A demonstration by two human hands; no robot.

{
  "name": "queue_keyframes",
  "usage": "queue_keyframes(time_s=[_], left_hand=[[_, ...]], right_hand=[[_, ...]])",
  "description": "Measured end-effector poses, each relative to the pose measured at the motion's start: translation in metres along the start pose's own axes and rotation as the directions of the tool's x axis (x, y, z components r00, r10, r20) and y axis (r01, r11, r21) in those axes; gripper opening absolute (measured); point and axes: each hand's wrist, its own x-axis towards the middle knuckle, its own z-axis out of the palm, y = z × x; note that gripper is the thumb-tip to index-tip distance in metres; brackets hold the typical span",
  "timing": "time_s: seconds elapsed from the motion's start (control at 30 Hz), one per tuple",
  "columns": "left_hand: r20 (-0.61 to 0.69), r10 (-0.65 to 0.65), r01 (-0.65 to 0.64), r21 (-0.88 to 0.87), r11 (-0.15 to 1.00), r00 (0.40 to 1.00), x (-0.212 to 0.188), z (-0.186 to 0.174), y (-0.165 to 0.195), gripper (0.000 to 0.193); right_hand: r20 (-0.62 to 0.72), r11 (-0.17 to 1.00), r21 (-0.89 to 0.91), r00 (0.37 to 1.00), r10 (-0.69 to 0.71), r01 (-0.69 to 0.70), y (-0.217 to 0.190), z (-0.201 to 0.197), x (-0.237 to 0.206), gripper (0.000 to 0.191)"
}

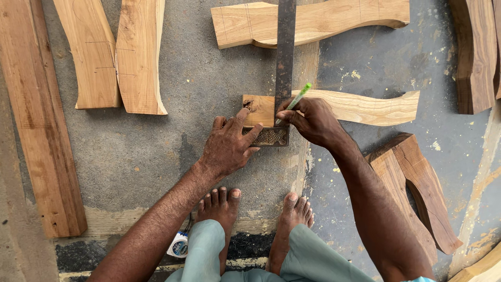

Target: The person kneels on the workshop floor among curved wooden furniture parts and marks layout lines on them. They use a try square and a green pencil to draw guide lines across several light and dark wood pieces, repositioning each part, and use a tape measure to take measurements on one piece before marking it.

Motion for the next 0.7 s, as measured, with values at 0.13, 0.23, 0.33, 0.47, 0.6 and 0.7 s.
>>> queue_keyframes(time_s=[0.13,0.23,0.33,0.47,0.6,0.7], left_hand=[[0.011,0.001,-0.001,0.009,1.000,1.000,0.000,-0.003,0.002,0.064],[0.025,-0.008,0.009,-0.014,1.000,1.000,0.000,-0.003,0.002,0.062],[0.011,-0.001,0.001,-0.012,1.000,1.000,0.000,-0.002,0.002,0.062],[0.011,0.002,-0.002,-0.001,1.000,1.000,0.000,0.000,0.002,0.063],[0.014,-0.002,0.002,-0.001,1.000,1.000,-0.001,0.001,0.002,0.062],[0.013,-0.002,0.003,-0.017,1.000,1.000,0.000,0.001,0.002,0.063]], right_hand=[[0.064,0.982,-0.187,0.997,0.036,-0.024,-0.013,0.002,0.011,0.045],[0.101,0.952,-0.302,0.995,-0.019,0.049,-0.015,0.003,0.013,0.050],[0.106,0.939,-0.332,0.993,-0.054,0.086,-0.013,0.002,0.020,0.053],[0.029,0.953,-0.267,0.989,-0.142,0.145,-0.014,-0.006,0.040,0.043],[0.052,0.937,-0.291,0.981,-0.186,0.193,-0.022,-0.009,0.045,0.035],[0.170,0.959,-0.284,0.984,0.051,-0.001,-0.027,-0.001,0.032,0.038]])
